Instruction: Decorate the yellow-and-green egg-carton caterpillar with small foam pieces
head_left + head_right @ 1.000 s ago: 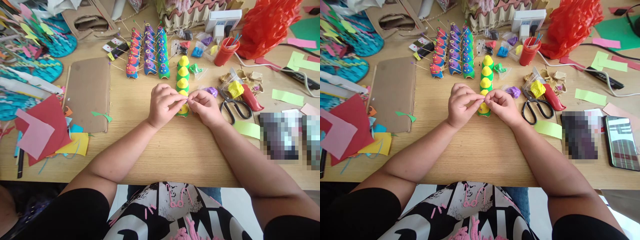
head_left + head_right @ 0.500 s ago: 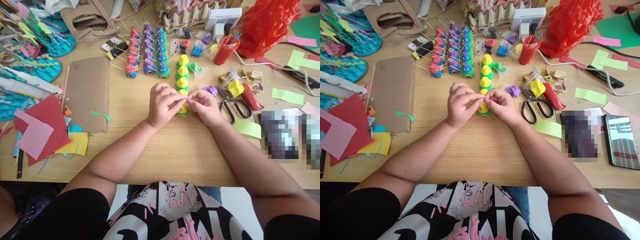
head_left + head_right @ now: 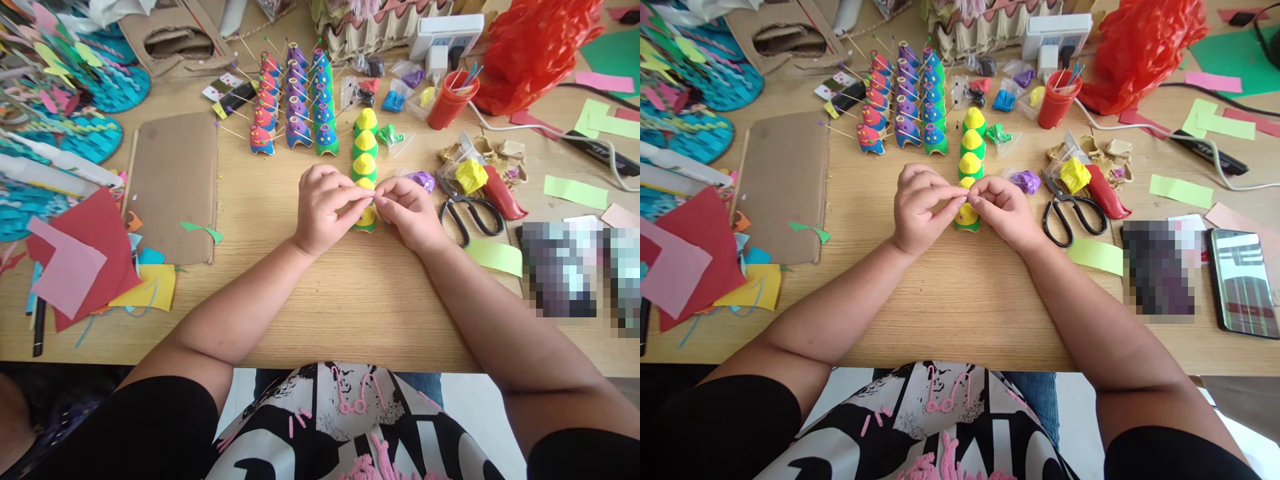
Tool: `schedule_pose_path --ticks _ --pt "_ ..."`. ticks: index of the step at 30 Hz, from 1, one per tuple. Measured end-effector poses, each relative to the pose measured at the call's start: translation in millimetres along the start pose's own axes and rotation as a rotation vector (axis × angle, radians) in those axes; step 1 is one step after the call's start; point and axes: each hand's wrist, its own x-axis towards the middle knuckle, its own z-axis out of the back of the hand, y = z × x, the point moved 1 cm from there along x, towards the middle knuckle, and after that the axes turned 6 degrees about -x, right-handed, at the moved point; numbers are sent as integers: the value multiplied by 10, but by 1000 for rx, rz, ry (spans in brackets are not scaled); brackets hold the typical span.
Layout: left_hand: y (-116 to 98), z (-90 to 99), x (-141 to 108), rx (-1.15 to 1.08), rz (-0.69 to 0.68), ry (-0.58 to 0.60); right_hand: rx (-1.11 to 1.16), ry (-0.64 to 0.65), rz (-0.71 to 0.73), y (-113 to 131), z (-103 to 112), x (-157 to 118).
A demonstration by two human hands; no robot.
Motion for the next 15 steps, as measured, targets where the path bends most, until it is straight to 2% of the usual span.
schedule_pose_path --ticks 15 --pt "-23 -1 8 63 -47 -26 -3 -7 -23 7 -14 -12"
